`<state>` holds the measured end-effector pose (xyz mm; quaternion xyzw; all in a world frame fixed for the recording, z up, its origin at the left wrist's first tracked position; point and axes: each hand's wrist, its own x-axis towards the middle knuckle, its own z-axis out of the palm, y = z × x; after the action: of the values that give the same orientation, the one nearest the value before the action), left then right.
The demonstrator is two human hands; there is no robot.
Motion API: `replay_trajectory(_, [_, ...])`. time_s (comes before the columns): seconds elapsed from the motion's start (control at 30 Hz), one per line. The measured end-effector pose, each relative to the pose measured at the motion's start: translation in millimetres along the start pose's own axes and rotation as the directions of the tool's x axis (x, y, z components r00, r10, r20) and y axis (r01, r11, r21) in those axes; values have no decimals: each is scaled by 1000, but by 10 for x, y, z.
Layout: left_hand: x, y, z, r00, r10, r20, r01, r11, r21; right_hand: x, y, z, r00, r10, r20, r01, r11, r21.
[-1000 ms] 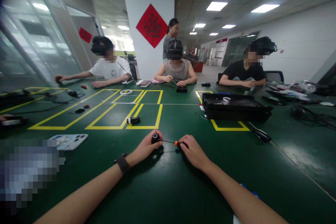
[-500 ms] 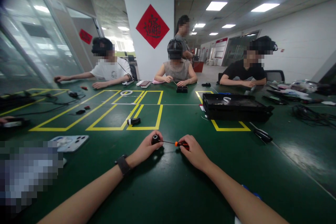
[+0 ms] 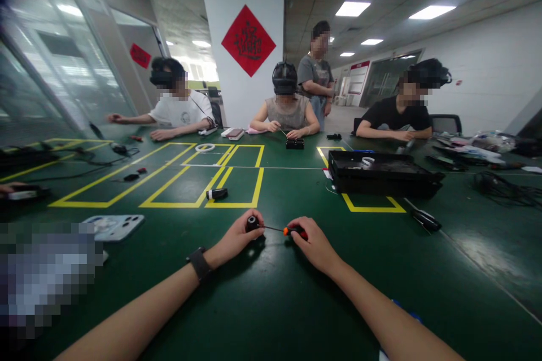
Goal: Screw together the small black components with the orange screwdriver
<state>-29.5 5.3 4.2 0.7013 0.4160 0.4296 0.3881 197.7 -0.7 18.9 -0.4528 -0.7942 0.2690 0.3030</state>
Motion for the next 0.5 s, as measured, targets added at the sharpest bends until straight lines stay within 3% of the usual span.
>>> replay_trajectory(0.33, [-7, 34, -8, 1000, -22, 3, 22, 1000, 5, -10, -9, 23, 1000, 29, -4, -29, 999, -24])
replay_trajectory(0.5, [-3, 26, -1, 1000, -14, 1, 14, 1000, -2, -1, -15, 5, 999, -22, 40, 23, 999, -24])
